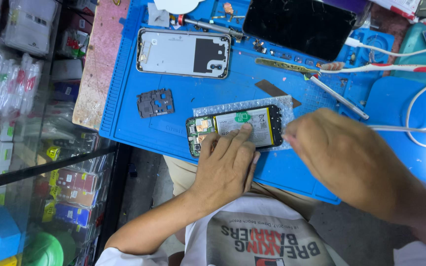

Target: The person works on disassembled mobile phone components at a repair bench, using a screwdriver to remove or install small screws from the internal chassis. The person then picks up and handles a blue smartphone, turning it over to show its back and sides while holding it by hand.

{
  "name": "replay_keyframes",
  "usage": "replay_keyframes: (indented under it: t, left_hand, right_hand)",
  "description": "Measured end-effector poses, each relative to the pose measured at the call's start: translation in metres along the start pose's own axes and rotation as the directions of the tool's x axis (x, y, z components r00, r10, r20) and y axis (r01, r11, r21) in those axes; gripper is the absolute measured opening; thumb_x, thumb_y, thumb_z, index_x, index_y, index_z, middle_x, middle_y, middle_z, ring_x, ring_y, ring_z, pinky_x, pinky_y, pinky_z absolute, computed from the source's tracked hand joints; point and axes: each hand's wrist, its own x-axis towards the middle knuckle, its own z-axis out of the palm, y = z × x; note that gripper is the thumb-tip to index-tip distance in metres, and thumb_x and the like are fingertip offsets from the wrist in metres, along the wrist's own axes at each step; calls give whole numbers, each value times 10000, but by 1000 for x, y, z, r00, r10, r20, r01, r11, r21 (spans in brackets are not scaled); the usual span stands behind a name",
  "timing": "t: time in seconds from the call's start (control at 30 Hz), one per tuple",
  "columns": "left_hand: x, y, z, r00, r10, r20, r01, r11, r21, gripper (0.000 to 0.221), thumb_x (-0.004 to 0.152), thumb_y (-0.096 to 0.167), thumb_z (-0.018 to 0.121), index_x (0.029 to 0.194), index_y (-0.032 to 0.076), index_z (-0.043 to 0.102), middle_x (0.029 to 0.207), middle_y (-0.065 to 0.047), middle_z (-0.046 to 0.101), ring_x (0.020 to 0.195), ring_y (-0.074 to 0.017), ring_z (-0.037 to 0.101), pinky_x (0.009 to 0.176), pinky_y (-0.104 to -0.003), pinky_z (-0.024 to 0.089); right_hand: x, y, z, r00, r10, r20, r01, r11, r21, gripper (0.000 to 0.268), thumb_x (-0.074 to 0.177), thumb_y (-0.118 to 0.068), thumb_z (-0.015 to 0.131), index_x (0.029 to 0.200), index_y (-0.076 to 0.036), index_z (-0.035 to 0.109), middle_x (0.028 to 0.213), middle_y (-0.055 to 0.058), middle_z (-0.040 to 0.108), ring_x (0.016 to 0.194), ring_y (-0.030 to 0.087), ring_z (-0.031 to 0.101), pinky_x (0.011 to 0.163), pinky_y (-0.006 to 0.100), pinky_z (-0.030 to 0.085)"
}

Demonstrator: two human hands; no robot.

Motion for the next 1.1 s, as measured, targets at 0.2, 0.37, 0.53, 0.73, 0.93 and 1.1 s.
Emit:
replay_keyframes:
  t: [0.2, 0.37, 0.53, 0.73, 0.93, 1.1]
  left_hand:
    - [2, 2, -1, 1000, 12, -19, -12, 1000, 6, 242, 988, 165, 670, 1154, 29, 558, 1369, -207, 605, 1184, -317, 606, 1031, -496, 387]
    - [0, 3, 1, 1000, -6, -26, 7, 1000, 21, 245, 988, 169, 673, 1154, 29, 562, 1388, -203, 605, 1180, -302, 614, 1029, -495, 376]
    - [-3, 4, 4, 999, -20, -47, 22, 999, 38, 253, 1004, 186, 681, 1168, 28, 570, 1392, -196, 605, 1196, -296, 619, 1030, -484, 358]
    - [-1, 5, 2, 998, -16, -66, 18, 1000, 26, 237, 1005, 184, 681, 1156, 43, 564, 1391, -195, 608, 1188, -293, 620, 1025, -477, 351]
    - [6, 2, -11, 985, -121, -120, 92, 970, -225, 176, 1070, 143, 607, 1200, 36, 553, 1279, -114, 671, 1081, -259, 627, 1001, -424, 379]
    - [25, 2, 0, 871, -471, 140, 232, 145, -962, 201, 1145, 244, 505, 1204, 54, 535, 1095, -29, 640, 1046, -131, 567, 996, -283, 463]
  right_hand:
    - [6, 1, -5, 958, -156, -239, 182, 979, 91, 222, 898, -104, 660, 963, 25, 491, 957, 170, 646, 890, 359, 649, 711, 430, 525]
    - [8, -1, 1, 990, -31, -140, 33, 999, 13, 199, 915, -125, 729, 902, -29, 556, 790, 132, 629, 745, 341, 637, 636, 459, 495]
    - [3, 5, -4, 992, -54, -113, 57, 998, 23, 205, 885, -118, 721, 964, -17, 561, 853, 140, 630, 791, 342, 644, 667, 433, 512]
    - [1, 3, -2, 993, 90, -81, -93, 995, -35, 263, 879, -182, 760, 924, -5, 571, 805, 140, 637, 715, 340, 647, 610, 441, 510]
    - [2, -4, -12, 978, -25, -206, 29, 999, 15, 230, 838, -134, 815, 861, -28, 612, 822, 116, 713, 742, 281, 708, 608, 382, 544]
    - [-5, -6, -13, 908, -103, -405, 147, 986, 79, 268, 825, -44, 826, 904, 1, 573, 957, 152, 749, 857, 223, 758, 654, 298, 582]
